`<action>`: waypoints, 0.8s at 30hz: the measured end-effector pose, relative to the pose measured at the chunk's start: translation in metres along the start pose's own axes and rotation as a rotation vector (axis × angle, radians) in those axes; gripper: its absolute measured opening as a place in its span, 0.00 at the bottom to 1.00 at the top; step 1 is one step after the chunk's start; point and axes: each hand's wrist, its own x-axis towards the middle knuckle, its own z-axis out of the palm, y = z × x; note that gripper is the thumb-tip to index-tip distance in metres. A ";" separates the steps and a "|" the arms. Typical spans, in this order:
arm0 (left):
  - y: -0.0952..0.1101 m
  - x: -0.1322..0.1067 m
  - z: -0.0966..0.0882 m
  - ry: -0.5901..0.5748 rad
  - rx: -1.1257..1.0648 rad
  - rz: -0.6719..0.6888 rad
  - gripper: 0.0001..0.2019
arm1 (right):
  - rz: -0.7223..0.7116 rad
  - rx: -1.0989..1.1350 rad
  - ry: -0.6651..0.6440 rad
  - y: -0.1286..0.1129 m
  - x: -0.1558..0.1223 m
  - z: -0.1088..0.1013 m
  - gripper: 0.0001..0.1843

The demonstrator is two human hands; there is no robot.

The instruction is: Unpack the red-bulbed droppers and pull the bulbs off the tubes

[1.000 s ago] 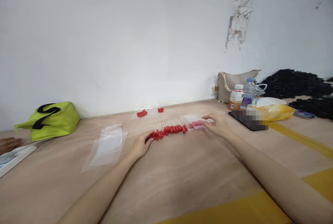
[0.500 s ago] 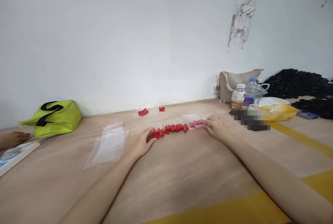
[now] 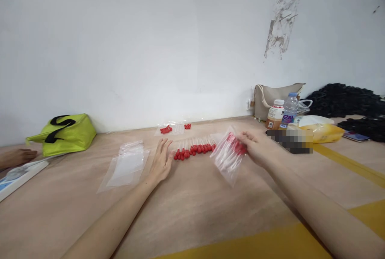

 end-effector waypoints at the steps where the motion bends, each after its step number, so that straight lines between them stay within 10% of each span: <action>1: 0.003 0.002 -0.003 0.020 -0.033 0.013 0.19 | 0.059 0.057 -0.062 0.001 -0.007 0.012 0.20; 13: 0.054 -0.008 -0.040 -0.390 -0.103 0.449 0.15 | 0.525 0.197 -0.279 0.031 -0.053 0.112 0.10; 24: 0.036 -0.031 -0.017 -0.445 -0.325 0.198 0.18 | 0.527 0.232 -0.595 0.043 -0.043 0.101 0.33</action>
